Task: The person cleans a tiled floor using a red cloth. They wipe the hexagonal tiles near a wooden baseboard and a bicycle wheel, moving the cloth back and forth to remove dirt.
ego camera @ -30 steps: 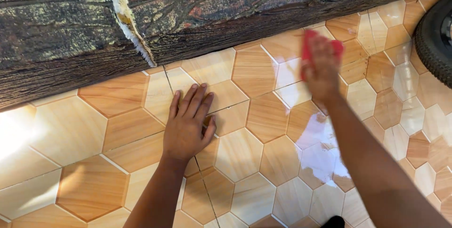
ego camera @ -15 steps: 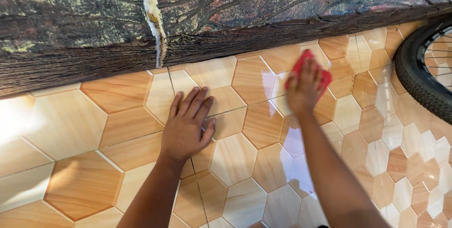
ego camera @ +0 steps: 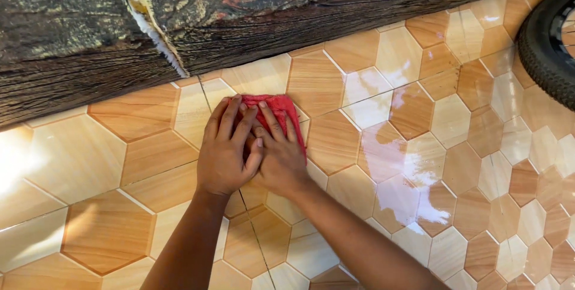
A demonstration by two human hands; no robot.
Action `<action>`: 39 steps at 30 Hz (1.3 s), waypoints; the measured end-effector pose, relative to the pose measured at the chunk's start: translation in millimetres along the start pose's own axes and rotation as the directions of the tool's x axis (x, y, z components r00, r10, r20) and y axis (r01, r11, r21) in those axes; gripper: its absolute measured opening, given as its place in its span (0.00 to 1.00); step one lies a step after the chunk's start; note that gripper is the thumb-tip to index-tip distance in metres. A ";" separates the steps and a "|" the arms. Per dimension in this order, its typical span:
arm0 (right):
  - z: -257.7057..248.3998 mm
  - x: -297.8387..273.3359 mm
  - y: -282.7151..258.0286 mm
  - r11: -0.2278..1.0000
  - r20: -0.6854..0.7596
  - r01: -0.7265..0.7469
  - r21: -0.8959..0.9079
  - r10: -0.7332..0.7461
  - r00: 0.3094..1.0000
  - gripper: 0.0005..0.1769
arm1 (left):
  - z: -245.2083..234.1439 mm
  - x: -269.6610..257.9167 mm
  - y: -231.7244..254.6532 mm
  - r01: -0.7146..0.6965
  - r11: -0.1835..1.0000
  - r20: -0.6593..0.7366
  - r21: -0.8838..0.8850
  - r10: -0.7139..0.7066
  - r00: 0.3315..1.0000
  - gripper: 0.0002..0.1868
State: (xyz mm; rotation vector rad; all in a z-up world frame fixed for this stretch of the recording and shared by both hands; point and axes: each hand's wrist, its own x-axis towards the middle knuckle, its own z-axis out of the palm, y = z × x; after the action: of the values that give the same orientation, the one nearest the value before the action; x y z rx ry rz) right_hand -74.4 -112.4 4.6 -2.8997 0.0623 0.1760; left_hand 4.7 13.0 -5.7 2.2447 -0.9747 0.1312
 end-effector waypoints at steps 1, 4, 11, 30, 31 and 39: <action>3.1 -1.1 11.4 0.997 -0.033 0.076 -0.028 -0.077 0.996 0.38 | 0.4 0.7 -1.4 -0.010 1.000 0.005 0.016 0.009 1.000 0.29; -6.5 -2.8 56.9 0.964 -0.079 0.267 -0.017 -0.267 0.960 0.34 | 0.1 2.1 -2.1 -0.032 0.998 0.046 0.050 0.029 0.998 0.29; -54.0 -15.0 242.4 0.986 -0.209 0.147 -0.072 -0.159 0.965 0.37 | 1.7 1.9 1.8 -0.043 0.992 0.091 0.116 0.033 0.995 0.24; -9.4 23.0 36.3 0.972 -0.282 -0.176 -0.153 0.128 0.951 0.41 | -6.3 -0.7 -0.6 0.065 0.994 -0.007 -0.093 -0.066 0.998 0.29; -14.0 25.4 -2.6 0.984 -0.132 -0.107 -0.140 0.088 0.987 0.40 | -8.5 -1.1 -1.7 0.069 0.992 -0.023 -0.110 -0.072 0.997 0.29; -5.7 29.2 23.4 0.957 -0.020 0.290 -0.029 -0.291 0.957 0.29 | -2.0 -1.5 -2.0 0.029 0.998 -0.031 -0.047 -0.030 0.999 0.33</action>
State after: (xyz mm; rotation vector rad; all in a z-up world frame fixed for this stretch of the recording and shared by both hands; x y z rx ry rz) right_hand -46.1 -137.2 1.1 -2.8926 -0.3637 0.0900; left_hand 5.4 16.2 -5.8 2.2072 -0.9182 0.1294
